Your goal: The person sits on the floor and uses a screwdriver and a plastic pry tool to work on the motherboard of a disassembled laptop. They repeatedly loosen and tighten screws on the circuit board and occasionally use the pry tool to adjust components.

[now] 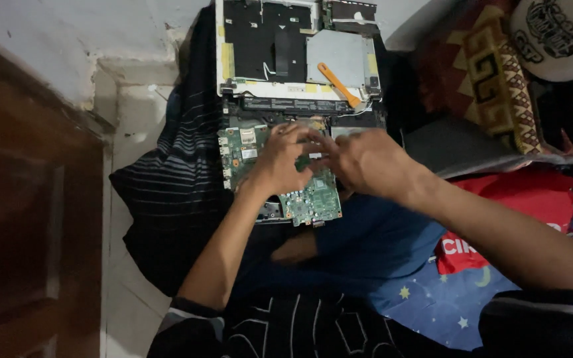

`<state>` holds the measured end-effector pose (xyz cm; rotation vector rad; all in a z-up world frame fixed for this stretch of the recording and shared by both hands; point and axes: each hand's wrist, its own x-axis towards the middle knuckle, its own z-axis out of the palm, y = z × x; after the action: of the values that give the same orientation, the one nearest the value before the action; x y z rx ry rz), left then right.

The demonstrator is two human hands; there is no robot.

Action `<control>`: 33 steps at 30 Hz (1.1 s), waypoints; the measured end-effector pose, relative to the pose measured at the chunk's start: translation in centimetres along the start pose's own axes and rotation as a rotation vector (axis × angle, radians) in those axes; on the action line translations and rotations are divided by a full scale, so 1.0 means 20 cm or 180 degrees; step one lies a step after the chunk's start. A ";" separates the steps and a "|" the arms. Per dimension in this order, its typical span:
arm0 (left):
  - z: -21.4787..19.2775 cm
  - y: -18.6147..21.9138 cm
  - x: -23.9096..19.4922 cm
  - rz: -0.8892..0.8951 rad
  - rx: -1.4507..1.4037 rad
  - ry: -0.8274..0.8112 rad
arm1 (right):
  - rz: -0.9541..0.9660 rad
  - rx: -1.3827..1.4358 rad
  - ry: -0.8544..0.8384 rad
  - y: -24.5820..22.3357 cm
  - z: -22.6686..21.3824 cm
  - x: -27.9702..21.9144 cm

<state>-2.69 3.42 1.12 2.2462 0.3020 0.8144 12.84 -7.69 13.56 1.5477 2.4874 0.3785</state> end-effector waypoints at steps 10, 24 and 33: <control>0.04 0.05 0.05 -0.0067 -0.0261 -0.0029 | 0.0486 0.0668 -0.0178 0.03 0.13 0.00; -0.06 -0.16 0.07 -0.0012 0.0329 -0.0317 | 0.1480 0.0242 -0.0297 0.01 0.08 -0.03; 0.00 -0.22 0.07 -0.0254 0.1028 -0.0913 | 0.1113 0.0677 -0.0356 0.05 0.16 -0.08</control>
<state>-1.53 7.21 -1.24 2.5939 0.4058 0.4142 15.33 -8.29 10.79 2.0342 2.2305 0.0710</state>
